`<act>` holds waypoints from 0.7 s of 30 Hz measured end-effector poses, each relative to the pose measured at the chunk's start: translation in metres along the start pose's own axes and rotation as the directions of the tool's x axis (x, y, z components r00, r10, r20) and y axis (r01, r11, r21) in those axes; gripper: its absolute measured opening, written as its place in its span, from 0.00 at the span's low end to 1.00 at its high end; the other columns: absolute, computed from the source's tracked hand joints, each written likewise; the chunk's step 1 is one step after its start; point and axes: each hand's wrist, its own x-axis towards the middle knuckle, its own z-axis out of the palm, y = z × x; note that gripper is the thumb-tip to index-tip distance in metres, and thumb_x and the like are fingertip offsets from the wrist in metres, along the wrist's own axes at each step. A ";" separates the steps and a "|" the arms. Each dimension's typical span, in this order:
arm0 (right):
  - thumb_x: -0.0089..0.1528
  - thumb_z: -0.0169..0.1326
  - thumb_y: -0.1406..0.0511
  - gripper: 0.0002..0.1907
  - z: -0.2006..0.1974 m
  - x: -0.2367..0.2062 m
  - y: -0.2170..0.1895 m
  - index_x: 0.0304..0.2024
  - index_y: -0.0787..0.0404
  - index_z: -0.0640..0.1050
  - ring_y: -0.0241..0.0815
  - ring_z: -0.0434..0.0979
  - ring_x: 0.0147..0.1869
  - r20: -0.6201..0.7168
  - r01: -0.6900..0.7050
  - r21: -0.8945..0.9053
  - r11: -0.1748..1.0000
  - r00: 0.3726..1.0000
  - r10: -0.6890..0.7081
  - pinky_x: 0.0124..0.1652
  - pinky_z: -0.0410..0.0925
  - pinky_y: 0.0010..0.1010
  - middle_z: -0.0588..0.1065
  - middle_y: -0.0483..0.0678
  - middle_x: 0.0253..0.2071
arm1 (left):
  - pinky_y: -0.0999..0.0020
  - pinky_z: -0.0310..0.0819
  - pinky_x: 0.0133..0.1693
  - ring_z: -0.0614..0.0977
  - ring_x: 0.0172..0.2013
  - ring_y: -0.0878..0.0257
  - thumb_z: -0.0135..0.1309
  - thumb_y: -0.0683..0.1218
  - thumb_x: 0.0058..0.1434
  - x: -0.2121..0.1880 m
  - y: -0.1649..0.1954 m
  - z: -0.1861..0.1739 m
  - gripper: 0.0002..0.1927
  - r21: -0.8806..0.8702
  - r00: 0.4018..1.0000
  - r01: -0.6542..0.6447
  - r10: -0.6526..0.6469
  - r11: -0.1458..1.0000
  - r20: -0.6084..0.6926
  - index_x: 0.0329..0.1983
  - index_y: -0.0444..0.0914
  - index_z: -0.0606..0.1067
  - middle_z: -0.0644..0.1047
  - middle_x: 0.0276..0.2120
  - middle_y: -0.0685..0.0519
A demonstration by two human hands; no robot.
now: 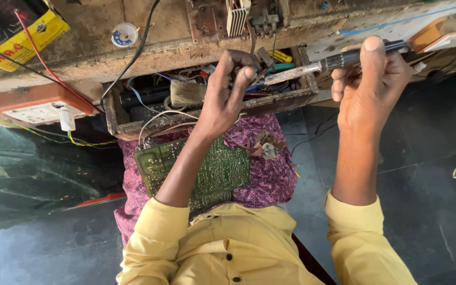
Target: The person repairs a green circuit board at a cluttered workbench. They hold the board on their lap, use pliers to grip components, and use a soldering iron to solder joints, handling solder wire and small components while working on the board and attached wiring.
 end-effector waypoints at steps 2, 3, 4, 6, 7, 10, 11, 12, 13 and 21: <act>0.77 0.60 0.61 0.19 -0.001 -0.002 -0.005 0.36 0.67 0.71 0.42 0.76 0.28 0.021 0.006 -0.028 1.000 1.000 -0.005 0.21 0.61 0.30 0.74 0.54 0.31 | 0.69 0.73 0.49 0.74 0.45 0.68 0.43 0.49 0.81 0.000 -0.009 -0.001 0.12 -0.089 1.000 0.012 -0.013 0.996 -0.016 0.57 0.36 0.67 0.74 0.46 0.54; 0.76 0.60 0.61 0.19 -0.001 -0.003 -0.007 0.36 0.68 0.72 0.42 0.76 0.27 0.026 0.005 -0.042 0.999 1.000 -0.004 0.21 0.61 0.30 0.75 0.55 0.31 | 0.69 0.74 0.49 0.75 0.46 0.67 0.41 0.50 0.81 0.000 -0.014 -0.001 0.13 -0.133 1.000 0.015 -0.019 0.991 -0.025 0.58 0.37 0.66 0.74 0.49 0.54; 0.76 0.60 0.61 0.19 -0.002 -0.004 -0.009 0.37 0.69 0.73 0.42 0.76 0.27 0.020 -0.006 -0.055 0.998 1.000 0.008 0.21 0.61 0.30 0.76 0.55 0.32 | 0.69 0.74 0.53 0.75 0.50 0.67 0.41 0.51 0.82 0.001 -0.019 -0.002 0.15 -0.153 0.997 0.033 -0.043 0.988 -0.063 0.60 0.36 0.66 0.74 0.50 0.53; 0.75 0.60 0.60 0.19 -0.002 -0.005 -0.013 0.38 0.70 0.75 0.41 0.75 0.27 0.008 -0.027 -0.061 0.998 1.000 0.028 0.21 0.61 0.30 0.77 0.55 0.32 | 0.67 0.72 0.61 0.76 0.57 0.65 0.40 0.54 0.84 0.001 -0.028 -0.004 0.19 -0.192 0.985 0.063 -0.092 0.979 -0.145 0.65 0.36 0.66 0.74 0.52 0.52; 0.76 0.60 0.60 0.20 -0.002 -0.006 -0.014 0.38 0.71 0.76 0.41 0.75 0.26 0.003 -0.037 -0.054 0.998 0.999 0.037 0.21 0.61 0.30 0.76 0.55 0.31 | 0.67 0.71 0.62 0.74 0.60 0.65 0.41 0.55 0.82 0.002 -0.032 -0.005 0.21 -0.246 0.976 0.100 -0.143 0.964 -0.164 0.69 0.37 0.62 0.72 0.56 0.54; 0.75 0.60 0.58 0.21 -0.003 -0.009 -0.012 0.36 0.71 0.76 0.40 0.71 0.23 -0.016 -0.063 -0.043 0.997 0.998 0.062 0.21 0.59 0.29 0.75 0.55 0.28 | 0.66 0.70 0.60 0.70 0.65 0.67 0.42 0.57 0.77 0.003 -0.039 -0.007 0.31 -0.390 0.918 0.242 -0.340 0.889 -0.205 0.76 0.40 0.51 0.68 0.65 0.58; 0.75 0.60 0.58 0.22 -0.003 -0.009 -0.010 0.35 0.70 0.76 0.39 0.70 0.22 -0.025 -0.072 -0.042 0.997 0.997 0.071 0.20 0.59 0.29 0.75 0.54 0.27 | 0.66 0.71 0.56 0.71 0.63 0.67 0.42 0.58 0.75 0.003 -0.040 -0.007 0.33 -0.428 0.880 0.314 -0.429 0.847 -0.204 0.77 0.42 0.50 0.67 0.65 0.58; 0.75 0.60 0.58 0.21 -0.004 -0.010 -0.009 0.36 0.70 0.76 0.40 0.70 0.23 -0.039 -0.083 -0.027 0.996 0.996 0.082 0.21 0.59 0.29 0.74 0.54 0.27 | 0.66 0.73 0.52 0.71 0.61 0.67 0.42 0.59 0.73 0.003 -0.040 -0.008 0.35 -0.468 0.835 0.380 -0.513 0.798 -0.197 0.77 0.43 0.49 0.66 0.65 0.58; 0.75 0.60 0.58 0.20 -0.005 -0.011 -0.007 0.38 0.69 0.75 0.40 0.71 0.24 -0.055 -0.094 -0.015 0.995 0.994 0.093 0.21 0.59 0.29 0.74 0.54 0.27 | 0.65 0.74 0.52 0.73 0.59 0.64 0.43 0.59 0.74 0.003 -0.040 -0.007 0.35 -0.510 0.852 0.344 -0.491 0.788 -0.184 0.78 0.41 0.51 0.67 0.64 0.53; 0.75 0.58 0.56 0.20 -0.003 -0.016 0.002 0.38 0.65 0.71 0.41 0.70 0.25 -0.157 -0.066 0.077 0.995 0.984 0.078 0.23 0.58 0.29 0.75 0.53 0.31 | 0.71 0.76 0.49 0.76 0.55 0.69 0.44 0.61 0.72 0.006 -0.032 -0.006 0.36 -0.553 0.864 0.316 -0.475 0.771 -0.168 0.76 0.44 0.50 0.69 0.63 0.56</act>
